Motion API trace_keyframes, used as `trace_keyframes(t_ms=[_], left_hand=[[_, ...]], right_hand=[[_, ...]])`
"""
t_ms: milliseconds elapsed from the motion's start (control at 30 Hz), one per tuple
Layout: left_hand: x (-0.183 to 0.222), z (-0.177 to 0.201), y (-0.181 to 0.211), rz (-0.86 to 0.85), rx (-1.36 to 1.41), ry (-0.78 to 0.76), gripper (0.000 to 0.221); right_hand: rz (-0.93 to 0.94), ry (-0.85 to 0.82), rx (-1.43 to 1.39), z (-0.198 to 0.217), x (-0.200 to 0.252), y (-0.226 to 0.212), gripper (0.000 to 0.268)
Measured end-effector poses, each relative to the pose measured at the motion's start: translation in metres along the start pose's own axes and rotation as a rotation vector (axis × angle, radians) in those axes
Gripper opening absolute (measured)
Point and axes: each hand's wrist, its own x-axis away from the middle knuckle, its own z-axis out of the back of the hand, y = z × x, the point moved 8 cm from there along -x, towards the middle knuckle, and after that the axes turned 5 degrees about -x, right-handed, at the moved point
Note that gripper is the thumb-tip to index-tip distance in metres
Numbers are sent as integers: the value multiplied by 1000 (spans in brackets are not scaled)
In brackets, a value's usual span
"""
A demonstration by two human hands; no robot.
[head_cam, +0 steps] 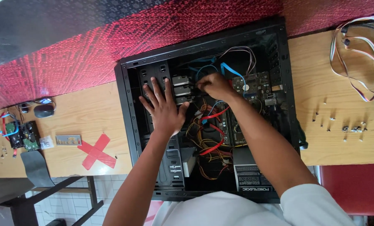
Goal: Fastening components inside a computer case with a screwdriver and organizing internal wiring.
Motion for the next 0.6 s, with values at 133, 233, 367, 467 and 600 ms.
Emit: trace_keyframes(t_ms=[133,233,367,467,600], left_hand=[[1,-3,-1,-11,27,15,99],[1,-3,-2,-9,15,13,99],[2,0,0,-15,19,26,97],[-3,0,0,-23,19,56,97],[3,-3,-3,-28,24,75,99]], right_hand=[[-34,-1,23,0,5,-10,30],[-71,11,55,-1,5,-9,28],[-78,-4,102,-1,4,-10,27],[-134,-21,156,-1,-3,0,28],[-94,-6,175,-4,0,-2,28]])
